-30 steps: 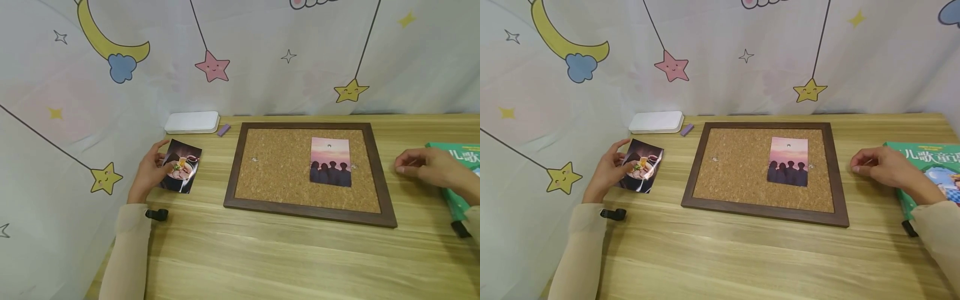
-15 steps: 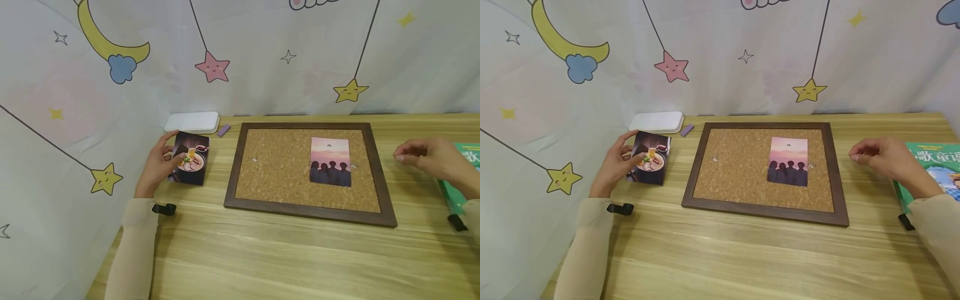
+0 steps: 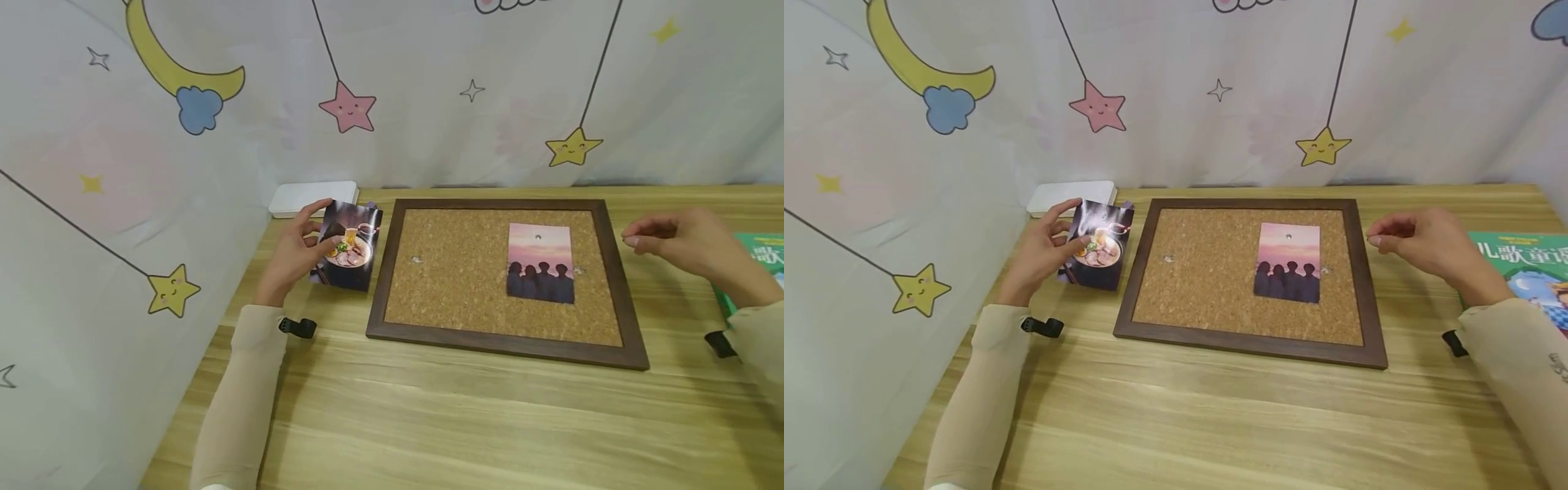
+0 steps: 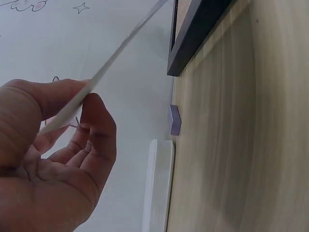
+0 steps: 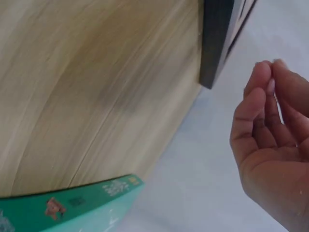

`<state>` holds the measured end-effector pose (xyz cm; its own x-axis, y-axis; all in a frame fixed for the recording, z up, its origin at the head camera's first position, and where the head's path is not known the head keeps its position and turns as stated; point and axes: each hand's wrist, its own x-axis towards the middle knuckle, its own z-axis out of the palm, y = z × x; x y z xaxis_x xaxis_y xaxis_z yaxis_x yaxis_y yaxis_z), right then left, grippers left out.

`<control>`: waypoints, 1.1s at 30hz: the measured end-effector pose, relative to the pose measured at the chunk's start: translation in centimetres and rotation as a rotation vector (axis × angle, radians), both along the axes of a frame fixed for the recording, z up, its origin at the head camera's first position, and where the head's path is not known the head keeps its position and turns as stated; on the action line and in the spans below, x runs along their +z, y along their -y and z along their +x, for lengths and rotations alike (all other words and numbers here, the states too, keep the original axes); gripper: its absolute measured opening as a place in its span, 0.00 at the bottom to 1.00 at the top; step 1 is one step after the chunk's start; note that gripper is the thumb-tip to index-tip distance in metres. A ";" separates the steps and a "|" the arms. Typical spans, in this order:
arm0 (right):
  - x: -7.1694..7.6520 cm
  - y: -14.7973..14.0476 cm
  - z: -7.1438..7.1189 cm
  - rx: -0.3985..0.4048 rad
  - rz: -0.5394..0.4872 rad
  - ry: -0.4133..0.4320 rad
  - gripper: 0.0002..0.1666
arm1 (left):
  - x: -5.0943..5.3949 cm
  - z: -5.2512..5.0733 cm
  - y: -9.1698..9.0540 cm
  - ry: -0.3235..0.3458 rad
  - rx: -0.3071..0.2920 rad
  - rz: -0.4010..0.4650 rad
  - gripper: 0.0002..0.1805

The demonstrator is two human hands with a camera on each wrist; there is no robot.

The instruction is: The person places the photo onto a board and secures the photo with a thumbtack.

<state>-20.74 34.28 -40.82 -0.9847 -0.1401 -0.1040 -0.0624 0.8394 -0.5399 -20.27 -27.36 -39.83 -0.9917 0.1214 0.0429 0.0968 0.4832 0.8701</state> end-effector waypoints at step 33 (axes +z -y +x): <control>1.5 7.6 -2.4 0.042 -0.204 0.035 0.22 | -1.0 -3.9 -12.7 0.051 -0.213 -0.108 0.41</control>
<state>-23.11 26.67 -39.31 -0.9738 -0.2025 -0.1036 -0.0729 0.7095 -0.7009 -24.18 -14.68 -40.79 -0.9438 0.3290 -0.0310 0.1638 0.5473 0.8208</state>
